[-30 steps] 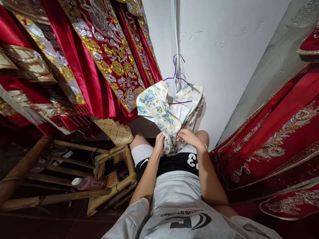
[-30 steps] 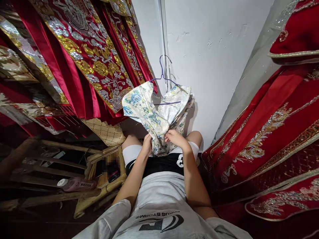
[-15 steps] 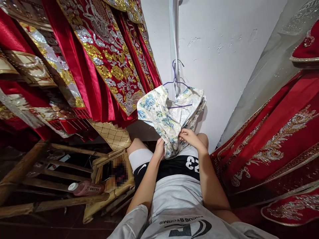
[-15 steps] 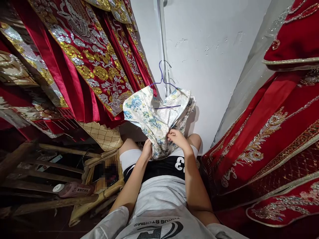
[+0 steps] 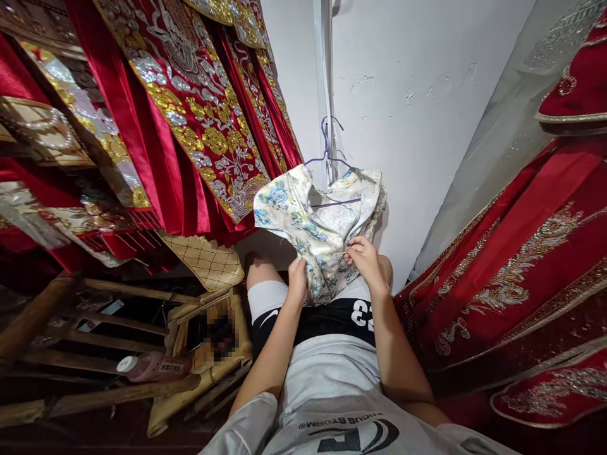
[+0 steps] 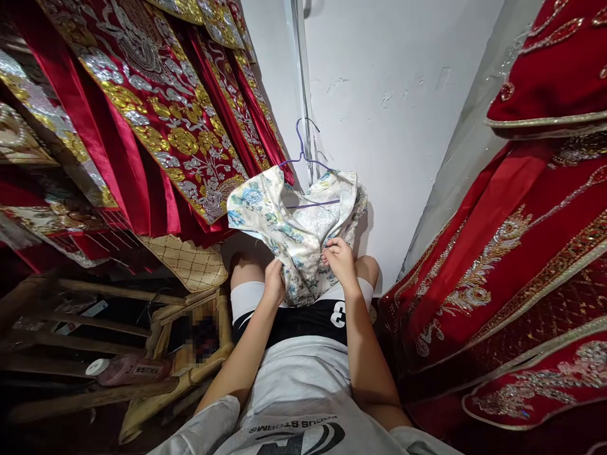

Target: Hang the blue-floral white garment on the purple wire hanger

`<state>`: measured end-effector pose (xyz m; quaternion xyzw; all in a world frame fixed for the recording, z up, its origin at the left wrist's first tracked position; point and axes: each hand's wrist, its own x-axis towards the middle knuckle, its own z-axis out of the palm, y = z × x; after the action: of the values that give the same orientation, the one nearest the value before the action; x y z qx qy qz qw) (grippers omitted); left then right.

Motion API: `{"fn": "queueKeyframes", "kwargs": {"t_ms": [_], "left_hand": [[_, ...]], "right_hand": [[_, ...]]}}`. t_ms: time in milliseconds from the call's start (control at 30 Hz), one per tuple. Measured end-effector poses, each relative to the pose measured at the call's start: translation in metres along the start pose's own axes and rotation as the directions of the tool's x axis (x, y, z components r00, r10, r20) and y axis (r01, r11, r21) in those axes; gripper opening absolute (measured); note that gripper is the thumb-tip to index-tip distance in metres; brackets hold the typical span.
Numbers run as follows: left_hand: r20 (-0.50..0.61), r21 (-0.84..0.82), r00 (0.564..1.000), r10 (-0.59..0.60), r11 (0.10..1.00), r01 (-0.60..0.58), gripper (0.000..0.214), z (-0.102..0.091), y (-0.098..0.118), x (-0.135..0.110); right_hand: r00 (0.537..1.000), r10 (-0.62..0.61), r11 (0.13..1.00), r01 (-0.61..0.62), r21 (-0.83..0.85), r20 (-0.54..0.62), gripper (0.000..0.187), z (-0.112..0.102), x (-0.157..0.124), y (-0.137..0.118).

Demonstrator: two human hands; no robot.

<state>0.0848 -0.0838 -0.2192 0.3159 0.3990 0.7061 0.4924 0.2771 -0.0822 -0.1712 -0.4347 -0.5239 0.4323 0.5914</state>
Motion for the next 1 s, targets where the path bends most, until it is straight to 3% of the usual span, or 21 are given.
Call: {"fn": "queueKeyframes", "kwargs": {"t_ms": [67, 133, 200, 233, 300, 367, 400, 500, 567, 667, 800, 900, 1000], "left_hand": [[-0.209, -0.048, 0.974, 0.088, 0.994, -0.1, 0.029, -0.006, 0.002, 0.006], [-0.37, 0.016, 0.901, 0.227, 0.971, -0.238, 0.028, -0.012, 0.006, 0.007], [-0.388, 0.186, 0.817, 0.428, 0.904, -0.385, 0.025, -0.013, 0.007, 0.0], [-0.319, 0.266, 0.799, 0.509, 0.858, -0.44, 0.024, -0.01, 0.005, -0.006], [-0.059, 0.343, 0.843, 0.535, 0.804, -0.486, 0.024, 0.001, -0.005, -0.022], [0.191, 0.343, 0.898, 0.397, 0.83, -0.44, 0.034, 0.013, -0.02, -0.036], [0.258, 0.344, 0.909, 0.329, 0.847, -0.404, 0.04, 0.019, -0.028, -0.041], [0.299, 0.37, 0.918, 0.261, 0.855, -0.363, 0.033, 0.025, -0.04, -0.045], [0.331, 0.396, 0.901, 0.281, 0.825, -0.403, 0.015, 0.021, -0.037, -0.042], [0.405, 0.437, 0.861, 0.308, 0.762, -0.478, 0.016, 0.014, -0.028, -0.037], [0.493, 0.566, 0.832, 0.257, 0.631, -0.53, 0.018, 0.013, -0.026, -0.032], [0.586, 0.628, 0.793, 0.166, 0.526, -0.574, 0.017, 0.021, -0.029, -0.031], [0.631, 0.642, 0.77, 0.1, 0.489, -0.59, 0.016, 0.03, -0.031, -0.032]], "right_hand": [[0.999, 0.005, 1.0, -0.004, 0.027, -0.046, 0.03, -0.003, 0.001, 0.0], [0.999, 0.035, 0.998, -0.033, 0.049, -0.04, 0.031, -0.004, 0.002, 0.002], [0.996, 0.082, 0.995, -0.083, 0.057, 0.021, 0.034, -0.001, 0.003, 0.004], [0.992, 0.106, 0.992, -0.11, 0.058, 0.062, 0.035, 0.002, 0.002, 0.005], [0.979, 0.145, 0.986, -0.155, 0.063, 0.141, 0.038, 0.009, 0.001, 0.007], [0.961, 0.169, 0.98, -0.188, 0.071, 0.22, 0.039, 0.017, -0.002, 0.008], [0.951, 0.174, 0.977, -0.199, 0.073, 0.255, 0.039, 0.02, -0.004, 0.007], [0.917, 0.184, 0.973, -0.221, 0.065, 0.354, 0.036, 0.025, -0.008, 0.003], [0.888, 0.213, 0.965, -0.255, 0.052, 0.408, 0.033, 0.026, -0.01, -0.001], [0.864, 0.272, 0.943, -0.328, 0.063, 0.425, 0.03, 0.025, -0.007, -0.007], [0.922, 0.24, 0.94, -0.299, 0.164, 0.305, 0.03, 0.022, 0.017, -0.026], [0.978, 0.133, 0.966, -0.164, 0.201, 0.161, 0.028, 0.02, 0.051, -0.057], [0.995, 0.016, 0.978, -0.036, 0.207, 0.096, 0.027, 0.023, 0.089, -0.096]]}}
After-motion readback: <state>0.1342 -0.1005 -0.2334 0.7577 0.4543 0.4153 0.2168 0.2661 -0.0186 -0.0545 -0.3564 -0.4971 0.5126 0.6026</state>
